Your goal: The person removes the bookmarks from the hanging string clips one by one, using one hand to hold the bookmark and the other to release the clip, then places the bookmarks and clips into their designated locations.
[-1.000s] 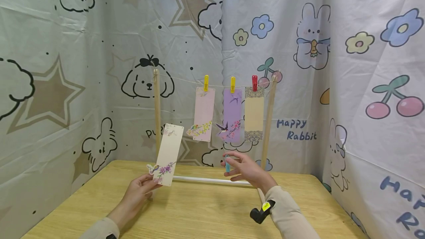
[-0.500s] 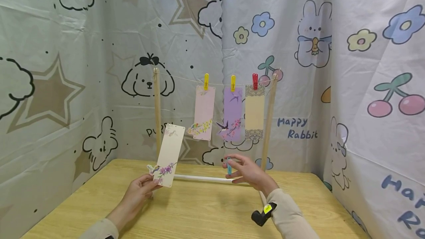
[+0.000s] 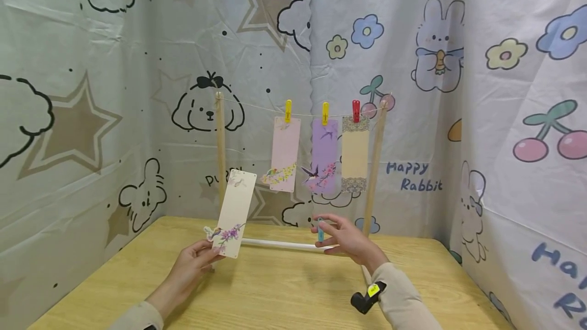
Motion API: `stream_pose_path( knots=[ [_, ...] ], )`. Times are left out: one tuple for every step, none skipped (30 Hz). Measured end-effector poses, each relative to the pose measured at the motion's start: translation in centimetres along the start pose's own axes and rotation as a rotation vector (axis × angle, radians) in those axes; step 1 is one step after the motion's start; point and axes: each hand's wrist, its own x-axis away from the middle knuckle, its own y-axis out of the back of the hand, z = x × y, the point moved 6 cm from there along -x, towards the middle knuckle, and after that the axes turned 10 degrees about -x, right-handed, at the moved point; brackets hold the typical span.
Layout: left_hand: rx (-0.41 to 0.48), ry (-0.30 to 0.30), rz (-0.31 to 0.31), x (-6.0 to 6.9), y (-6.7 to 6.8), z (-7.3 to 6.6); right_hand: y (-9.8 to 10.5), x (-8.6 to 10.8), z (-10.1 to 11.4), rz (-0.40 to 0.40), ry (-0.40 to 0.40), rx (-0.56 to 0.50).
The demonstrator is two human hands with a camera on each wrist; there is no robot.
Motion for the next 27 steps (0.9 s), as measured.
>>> stream_pose_path(
  knots=[
    [-0.002, -0.001, 0.000, 0.0, 0.0, 0.0, 0.0, 0.0, 0.0, 0.001, 0.000, -0.002],
    [-0.004, -0.003, -0.001, 0.1, 0.1, -0.1, 0.0, 0.0, 0.0, -0.001, -0.002, -0.008],
    [-0.003, -0.003, -0.003, 0.2, 0.1, -0.1, 0.0, 0.0, -0.1, -0.001, -0.004, -0.011],
    [-0.002, -0.001, -0.004, 0.3, 0.1, -0.1, 0.0, 0.0, -0.2, 0.001, -0.007, -0.013],
    [0.001, 0.001, -0.005, 0.4, 0.1, -0.1, 0.0, 0.0, -0.3, 0.002, -0.009, -0.015],
    [0.002, 0.005, -0.003, 0.5, 0.1, -0.1, 0.1, 0.0, -0.4, 0.002, -0.011, -0.016],
    [0.003, 0.010, 0.002, 0.5, 0.1, -0.1, 0.2, 0.1, -0.5, -0.002, -0.012, -0.017],
    [0.005, 0.013, 0.009, 0.6, 0.1, -0.1, 0.3, 0.1, -0.5, -0.007, -0.012, -0.016],
    [0.006, 0.017, 0.017, 0.7, 0.0, -0.1, 0.4, 0.2, -0.6, -0.009, -0.010, -0.015],
    [0.005, 0.021, 0.026, 0.8, 0.0, -0.1, 0.5, 0.2, -0.7, -0.012, -0.008, -0.014],
    [0.004, 0.022, 0.034, 0.9, 0.0, 0.0, 0.6, 0.3, -0.7, -0.016, -0.007, -0.013],
    [0.002, 0.024, 0.040, 0.9, 0.0, 0.0, 0.8, 0.3, -0.8, -0.019, -0.006, -0.015],
    [0.000, 0.026, 0.044, 1.0, -0.1, 0.0, 0.9, 0.4, -0.9, -0.021, -0.007, -0.017],
    [-0.004, 0.028, 0.047, 1.1, -0.1, 0.0, 1.0, 0.4, -0.9, -0.023, -0.008, -0.018],
    [-0.012, 0.029, 0.049, 1.2, -0.1, 0.0, 1.1, 0.5, -1.0, -0.024, -0.009, -0.018],
    [-0.018, 0.028, 0.049, 1.2, -0.2, 0.0, 1.2, 0.6, -1.0, -0.027, -0.011, -0.016],
    [-0.022, 0.031, 0.047, 1.3, -0.2, 0.0, 1.2, 0.6, -1.1, -0.029, -0.012, -0.014],
    [-0.027, 0.032, 0.047, 1.3, -0.2, 0.0, 1.3, 0.7, -1.1, -0.033, -0.013, -0.013],
    [-0.032, 0.032, 0.046, 1.4, -0.3, 0.0, 1.4, 0.7, -1.1, -0.037, -0.012, -0.009],
    [-0.034, 0.032, 0.044, 1.5, -0.3, 0.0, 1.4, 0.7, -1.2, -0.041, -0.012, -0.006],
    [-0.037, 0.033, 0.041, 1.5, -0.4, 0.0, 1.5, 0.7, -1.3, -0.042, -0.011, -0.003],
    [-0.038, 0.037, 0.036, 1.6, -0.4, 0.0, 1.5, 0.7, -1.4, -0.044, -0.011, -0.001],
    [-0.039, 0.043, 0.032, 1.7, -0.4, 0.1, 1.5, 0.7, -1.5, -0.044, -0.011, 0.005],
    [-0.041, 0.049, 0.027, 1.8, -0.4, 0.1, 1.5, 0.7, -1.6, -0.043, -0.013, 0.009],
    [-0.043, 0.055, 0.021, 2.0, -0.4, 0.2, 1.5, 0.6, -1.8, -0.041, -0.014, 0.011],
    [-0.047, 0.061, 0.016, 2.1, -0.4, 0.3, 1.5, 0.6, -1.9, -0.039, -0.016, 0.012],
    [-0.051, 0.064, 0.013, 2.2, -0.4, 0.3, 1.5, 0.6, -2.1, -0.039, -0.017, 0.014]
  ],
)
